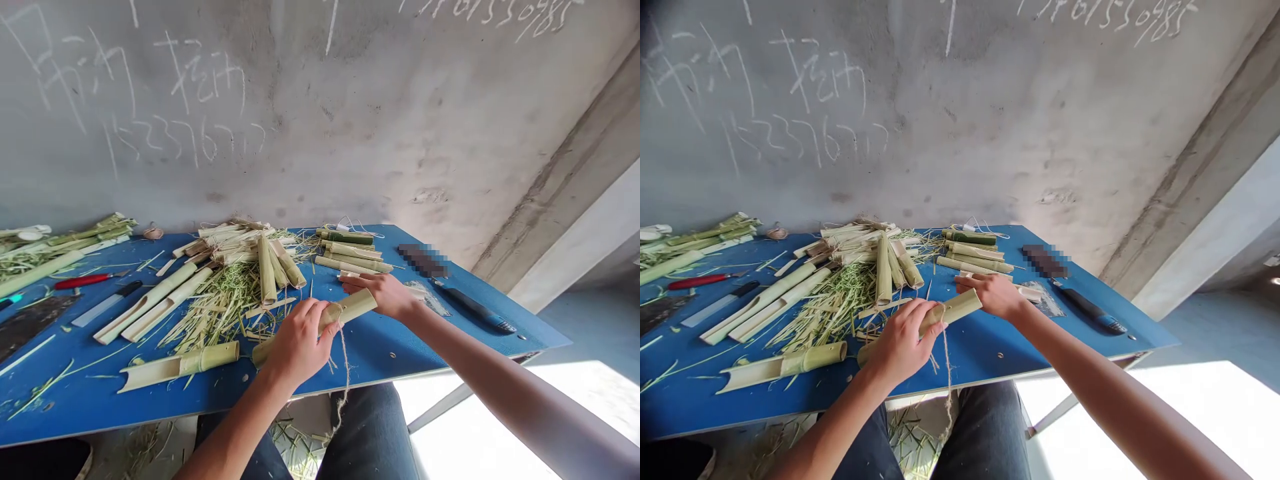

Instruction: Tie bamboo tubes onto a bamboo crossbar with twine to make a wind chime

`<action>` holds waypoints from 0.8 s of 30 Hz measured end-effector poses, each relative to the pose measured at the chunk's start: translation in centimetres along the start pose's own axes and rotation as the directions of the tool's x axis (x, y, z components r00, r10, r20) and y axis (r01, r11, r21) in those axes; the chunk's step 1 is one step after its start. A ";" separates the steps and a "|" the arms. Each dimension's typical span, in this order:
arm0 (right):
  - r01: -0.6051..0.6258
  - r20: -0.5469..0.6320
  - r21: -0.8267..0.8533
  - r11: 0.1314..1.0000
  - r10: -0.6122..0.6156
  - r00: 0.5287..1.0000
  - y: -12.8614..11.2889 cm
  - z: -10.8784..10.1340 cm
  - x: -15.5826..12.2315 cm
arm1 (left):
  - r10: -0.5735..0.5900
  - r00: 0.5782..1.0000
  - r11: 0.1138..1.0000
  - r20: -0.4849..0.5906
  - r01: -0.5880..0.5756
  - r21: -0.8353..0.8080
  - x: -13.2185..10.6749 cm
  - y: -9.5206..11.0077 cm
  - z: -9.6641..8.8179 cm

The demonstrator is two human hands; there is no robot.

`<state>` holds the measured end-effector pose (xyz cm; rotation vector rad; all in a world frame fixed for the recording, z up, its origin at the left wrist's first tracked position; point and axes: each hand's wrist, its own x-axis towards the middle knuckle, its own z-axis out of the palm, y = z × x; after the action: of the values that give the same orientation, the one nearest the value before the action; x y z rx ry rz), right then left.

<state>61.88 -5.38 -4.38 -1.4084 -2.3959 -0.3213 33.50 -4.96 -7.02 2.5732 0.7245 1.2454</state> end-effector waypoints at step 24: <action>0.045 -0.032 0.062 0.997 -0.043 0.999 -0.9 3.1 -0.4 | 0.067 0.997 0.992 -0.030 -0.063 0.108 -0.2 0.6 0.3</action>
<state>60.70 -5.04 -7.45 -1.3157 -2.3931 -0.2740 33.81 -5.54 -7.11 2.6877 0.7382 1.3065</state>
